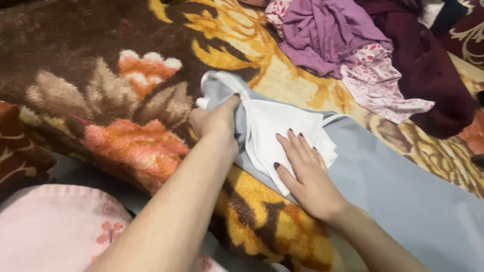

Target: The person folds a light blue shirt, a maroon dress with floral embroidery, and a purple garment, then places each item into an open black suitcase on a bed.

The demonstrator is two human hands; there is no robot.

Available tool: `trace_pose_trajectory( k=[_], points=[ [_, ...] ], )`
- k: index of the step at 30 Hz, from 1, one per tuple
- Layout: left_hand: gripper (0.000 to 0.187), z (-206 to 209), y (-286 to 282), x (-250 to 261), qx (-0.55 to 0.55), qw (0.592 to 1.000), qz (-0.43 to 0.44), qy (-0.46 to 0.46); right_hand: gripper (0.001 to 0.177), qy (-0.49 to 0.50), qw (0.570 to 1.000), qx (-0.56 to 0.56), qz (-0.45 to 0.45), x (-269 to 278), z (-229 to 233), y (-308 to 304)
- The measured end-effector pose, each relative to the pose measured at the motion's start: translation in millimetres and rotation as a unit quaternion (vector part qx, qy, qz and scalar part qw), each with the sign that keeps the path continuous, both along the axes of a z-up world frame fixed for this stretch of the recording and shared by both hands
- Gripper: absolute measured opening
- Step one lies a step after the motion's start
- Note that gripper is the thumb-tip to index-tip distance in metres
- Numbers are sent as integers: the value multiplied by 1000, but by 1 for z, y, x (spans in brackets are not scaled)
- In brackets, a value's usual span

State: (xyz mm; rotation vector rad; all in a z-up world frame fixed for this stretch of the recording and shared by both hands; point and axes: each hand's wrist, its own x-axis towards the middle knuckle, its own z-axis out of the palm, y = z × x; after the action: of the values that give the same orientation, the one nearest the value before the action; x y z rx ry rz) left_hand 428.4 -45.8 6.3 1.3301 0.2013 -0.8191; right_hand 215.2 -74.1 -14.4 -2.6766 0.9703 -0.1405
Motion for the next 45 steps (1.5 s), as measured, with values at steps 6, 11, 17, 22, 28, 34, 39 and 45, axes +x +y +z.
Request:
trace_pose_trajectory(
  k=[6,11,17,22,28,34,39,45],
  points=[
    [54,14,-24,-59,-216,859,-94,-455,56,-249,935,229,-108,-64,22,-25],
    [83,33,9,-156,-436,736,-219,-469,47,-386,810,259,-358,-159,34,-32],
    [64,9,32,-165,-124,686,-347,-628,42,-412,787,127,-442,-201,18,-1],
    [64,-26,11,-110,110,789,-315,-516,42,-355,786,235,-448,-163,18,-3],
    [60,-36,-24,-95,90,808,-405,-419,43,-223,799,349,-436,-135,27,-39],
    [65,-28,-21,-97,104,785,-430,-435,42,-246,798,227,-501,-177,52,-52],
    [59,-19,-25,-104,113,782,-453,-414,64,-100,916,7,-389,-198,40,-37],
    [51,-28,-35,-131,-17,875,-455,-161,65,9,994,2,-105,-170,10,-1]
  ],
)
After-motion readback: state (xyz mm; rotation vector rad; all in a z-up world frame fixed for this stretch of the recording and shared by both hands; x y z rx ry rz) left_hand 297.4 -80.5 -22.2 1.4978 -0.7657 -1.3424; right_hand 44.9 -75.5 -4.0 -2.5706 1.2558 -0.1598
